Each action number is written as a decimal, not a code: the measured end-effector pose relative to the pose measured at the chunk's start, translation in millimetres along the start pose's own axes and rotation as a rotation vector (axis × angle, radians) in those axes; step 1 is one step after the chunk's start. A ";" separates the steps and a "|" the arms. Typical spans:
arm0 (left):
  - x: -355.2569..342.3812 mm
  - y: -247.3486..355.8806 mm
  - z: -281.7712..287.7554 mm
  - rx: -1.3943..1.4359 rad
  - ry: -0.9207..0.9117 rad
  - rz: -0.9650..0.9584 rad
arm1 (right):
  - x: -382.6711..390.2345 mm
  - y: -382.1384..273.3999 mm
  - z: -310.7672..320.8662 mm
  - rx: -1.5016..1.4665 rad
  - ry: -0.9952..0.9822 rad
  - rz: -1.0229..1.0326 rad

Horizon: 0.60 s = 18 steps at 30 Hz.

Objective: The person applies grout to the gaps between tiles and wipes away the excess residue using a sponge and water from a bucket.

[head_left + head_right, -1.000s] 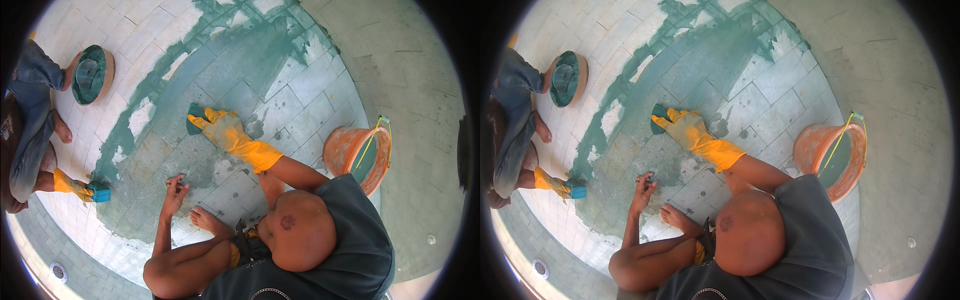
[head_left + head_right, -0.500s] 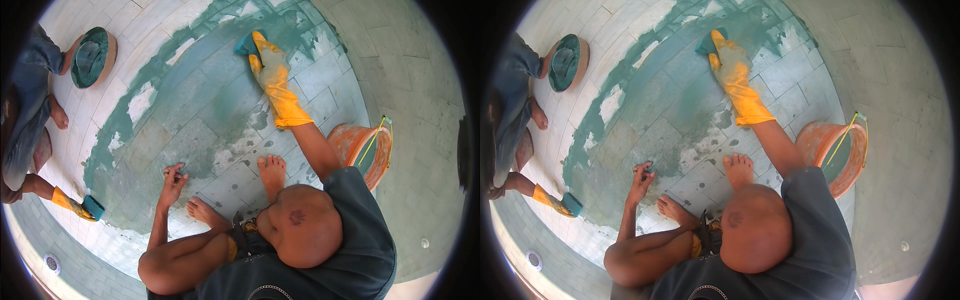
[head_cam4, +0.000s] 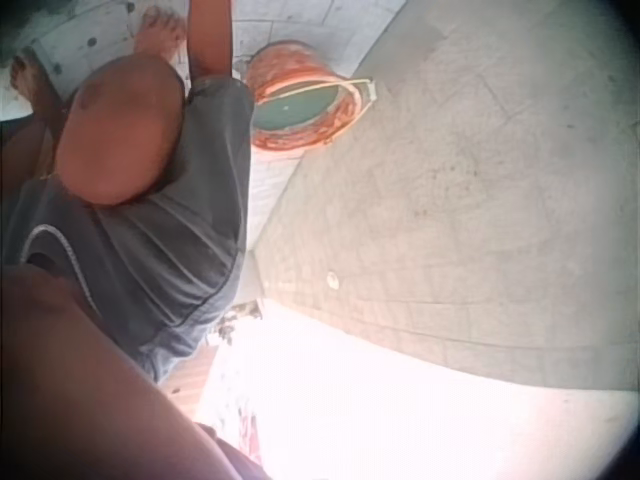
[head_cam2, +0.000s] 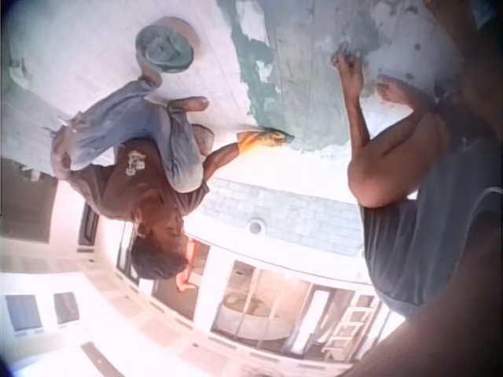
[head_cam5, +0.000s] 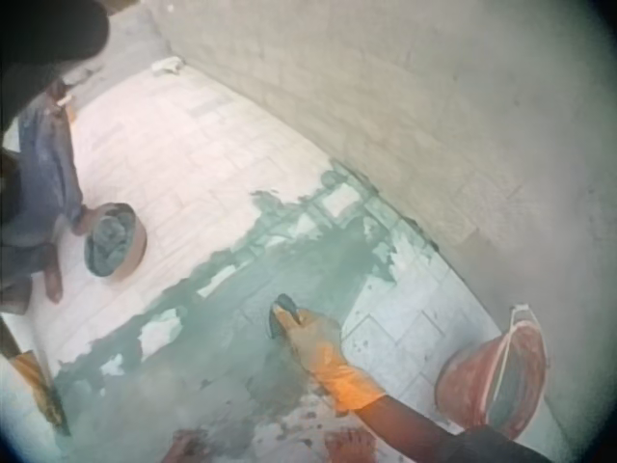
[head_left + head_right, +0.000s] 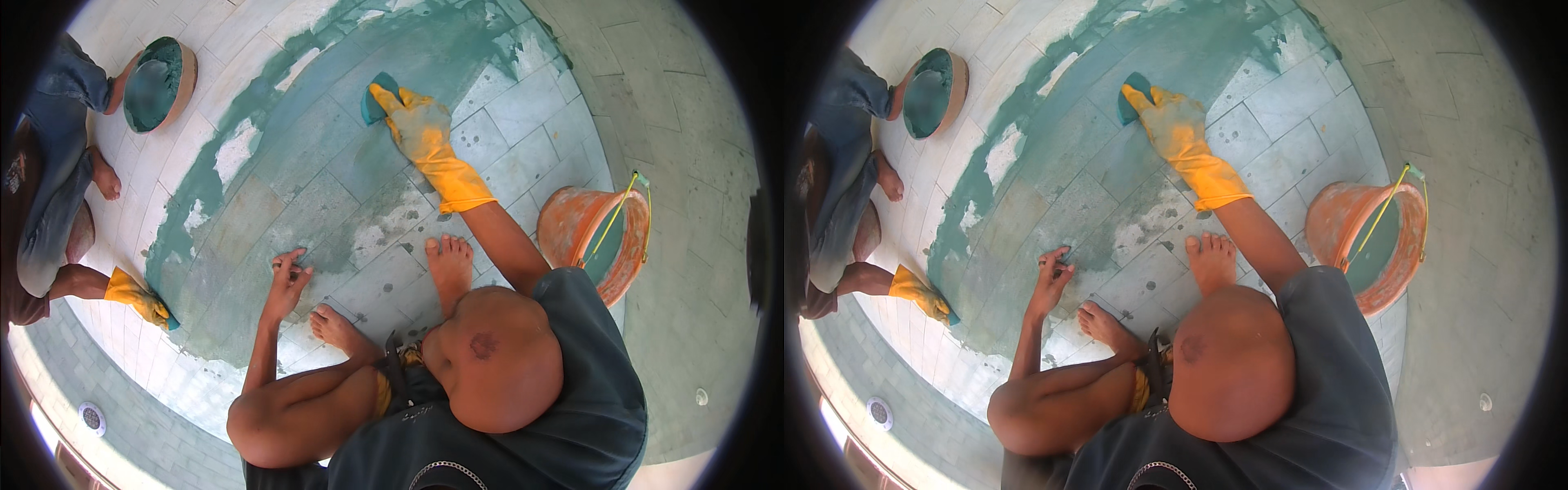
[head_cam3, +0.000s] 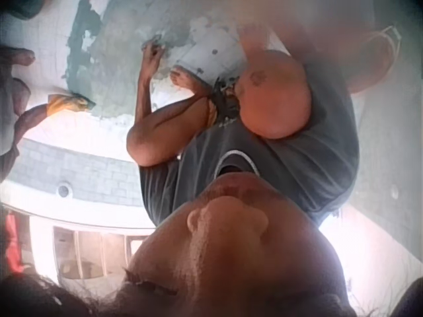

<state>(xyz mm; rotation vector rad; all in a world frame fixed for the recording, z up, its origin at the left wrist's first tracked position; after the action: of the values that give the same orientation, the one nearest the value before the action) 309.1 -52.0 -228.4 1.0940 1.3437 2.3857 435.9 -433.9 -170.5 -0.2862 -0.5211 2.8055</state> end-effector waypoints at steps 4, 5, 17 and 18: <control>-1.6 5.3 -1.7 -0.027 0.029 -0.019 | -40.6 56.1 29.4 -0.049 0.100 -0.056; -3.2 7.9 -1.5 -0.012 0.036 -0.019 | -40.4 59.5 33.8 -0.129 0.112 -0.020; -67.1 171.0 -29.4 0.260 0.004 0.069 | 137.5 -2.4 -54.4 -1.472 -0.977 -0.492; -75.2 173.4 -39.0 0.228 0.022 0.052 | 140.1 -19.8 -48.9 -1.195 -0.993 -0.423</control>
<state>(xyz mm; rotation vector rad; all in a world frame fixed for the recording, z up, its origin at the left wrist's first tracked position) 366.9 -213.5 -139.8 1.1751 1.6472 2.3308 320.0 -358.3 -227.8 0.9320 -2.0813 1.7099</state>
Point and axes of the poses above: each hand's wrist, its own x-axis away from the middle knuckle, its own z-axis out of the back of the hand, y = z × x, the point moved 9 cm from there along -x, towards the middle knuckle, and after that the axes turned 12 degrees about -z, right-handed, at the moved point
